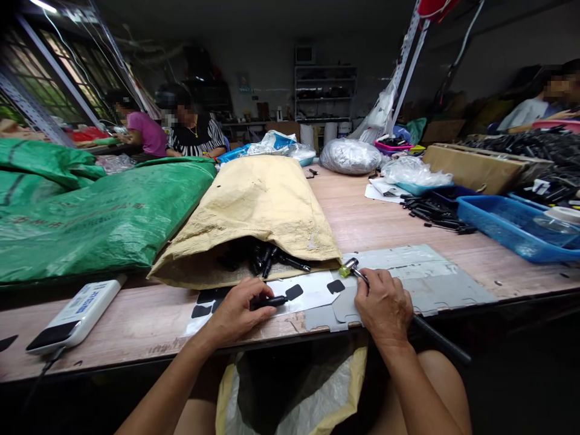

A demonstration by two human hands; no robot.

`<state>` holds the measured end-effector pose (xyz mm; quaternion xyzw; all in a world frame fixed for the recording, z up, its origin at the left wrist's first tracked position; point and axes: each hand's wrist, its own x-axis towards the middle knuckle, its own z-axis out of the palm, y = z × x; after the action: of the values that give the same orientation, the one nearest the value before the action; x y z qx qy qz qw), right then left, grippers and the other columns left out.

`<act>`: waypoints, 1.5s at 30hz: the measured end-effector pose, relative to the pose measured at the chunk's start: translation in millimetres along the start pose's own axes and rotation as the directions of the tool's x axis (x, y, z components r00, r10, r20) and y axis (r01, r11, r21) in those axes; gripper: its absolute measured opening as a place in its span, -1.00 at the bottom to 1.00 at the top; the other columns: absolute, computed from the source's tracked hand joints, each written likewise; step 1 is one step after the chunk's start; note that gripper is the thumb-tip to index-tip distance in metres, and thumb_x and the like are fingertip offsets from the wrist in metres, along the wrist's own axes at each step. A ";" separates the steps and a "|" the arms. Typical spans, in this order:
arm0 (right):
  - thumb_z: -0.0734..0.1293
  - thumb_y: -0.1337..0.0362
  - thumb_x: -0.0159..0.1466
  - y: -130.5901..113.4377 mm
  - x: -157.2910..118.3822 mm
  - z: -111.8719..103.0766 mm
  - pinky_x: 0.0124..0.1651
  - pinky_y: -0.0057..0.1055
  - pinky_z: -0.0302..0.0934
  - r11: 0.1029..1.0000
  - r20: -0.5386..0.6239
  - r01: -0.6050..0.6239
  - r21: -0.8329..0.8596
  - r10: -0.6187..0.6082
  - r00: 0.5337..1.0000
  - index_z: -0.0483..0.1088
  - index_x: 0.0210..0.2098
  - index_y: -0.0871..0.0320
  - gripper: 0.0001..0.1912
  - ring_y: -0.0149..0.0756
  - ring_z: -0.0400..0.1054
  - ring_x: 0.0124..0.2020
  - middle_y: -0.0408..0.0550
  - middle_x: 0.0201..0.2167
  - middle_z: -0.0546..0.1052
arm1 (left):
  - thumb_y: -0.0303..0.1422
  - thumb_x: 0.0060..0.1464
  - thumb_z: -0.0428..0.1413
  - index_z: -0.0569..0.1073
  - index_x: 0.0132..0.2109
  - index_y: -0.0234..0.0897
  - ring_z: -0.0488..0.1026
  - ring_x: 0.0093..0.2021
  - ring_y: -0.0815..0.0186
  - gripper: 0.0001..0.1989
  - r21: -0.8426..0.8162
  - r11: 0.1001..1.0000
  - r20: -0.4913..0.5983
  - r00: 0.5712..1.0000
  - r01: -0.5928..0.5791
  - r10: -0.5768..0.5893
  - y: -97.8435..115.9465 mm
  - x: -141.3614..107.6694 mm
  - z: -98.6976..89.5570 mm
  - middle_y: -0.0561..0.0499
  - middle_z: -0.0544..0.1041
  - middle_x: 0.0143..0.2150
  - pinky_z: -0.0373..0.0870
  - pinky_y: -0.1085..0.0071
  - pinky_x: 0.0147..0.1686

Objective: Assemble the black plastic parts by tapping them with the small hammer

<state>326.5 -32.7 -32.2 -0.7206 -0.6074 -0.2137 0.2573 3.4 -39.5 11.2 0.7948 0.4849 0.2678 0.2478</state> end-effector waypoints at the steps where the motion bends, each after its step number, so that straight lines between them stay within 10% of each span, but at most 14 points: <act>1: 0.32 0.24 0.35 0.7 -0.2 0.5 -0.24 -0.26 0.01 1.000 0.003 0.006 -0.001 -0.006 1.000 0.53 -0.09 0.08 -0.81 -0.17 0.31 -0.23 -0.04 -0.20 0.55 | -0.35 0.06 0.27 0.54 -0.20 -0.20 0.40 -0.17 0.23 -0.87 -0.018 1.000 0.005 1.000 0.006 -0.006 -1.1 1.4 2.8 0.04 0.52 -0.24 0.26 0.36 -0.17; 10: 0.26 0.25 0.39 2.3 13.4 -14.7 -0.12 -0.24 0.25 0.964 -0.010 0.062 0.258 -0.062 0.998 0.51 -0.06 0.13 -0.77 -0.14 0.43 -0.14 0.00 -0.19 0.56 | -0.37 -0.02 0.33 0.58 -0.23 -0.19 0.38 -0.15 0.22 -0.84 -0.075 0.997 0.023 1.000 0.010 -0.009 -8.7 3.3 3.8 0.06 0.51 -0.26 0.23 0.35 -0.15; 20: 0.23 0.29 0.43 -90.6 -13.6 -69.6 -0.08 -0.36 0.35 0.593 0.117 0.152 0.791 -0.391 0.913 0.50 0.01 0.06 -0.75 -0.27 0.47 -0.16 -0.04 -0.19 0.57 | -0.38 -0.09 0.39 0.61 -0.27 -0.19 0.39 -0.12 0.23 -0.81 -0.138 0.989 0.022 0.999 0.044 -0.041 -9.5 4.3 5.2 0.07 0.55 -0.25 0.23 0.36 -0.13; 45: 0.22 0.33 0.42 -103.3 -28.4 -73.6 -0.14 -0.35 0.29 0.723 0.101 0.237 0.649 -0.391 0.915 0.49 0.08 0.02 -0.68 -0.26 0.41 -0.22 -0.06 -0.26 0.52 | -0.39 -0.10 0.36 0.59 -0.30 -0.21 0.40 -0.14 0.21 -0.84 -0.147 0.983 0.019 0.994 0.106 -0.105 -6.8 6.8 6.2 0.06 0.54 -0.27 0.25 0.35 -0.14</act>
<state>220.2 -87.5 18.8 -0.4997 -0.7827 0.0438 0.3686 5.8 -31.4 3.4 0.7490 0.5036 0.2849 0.3227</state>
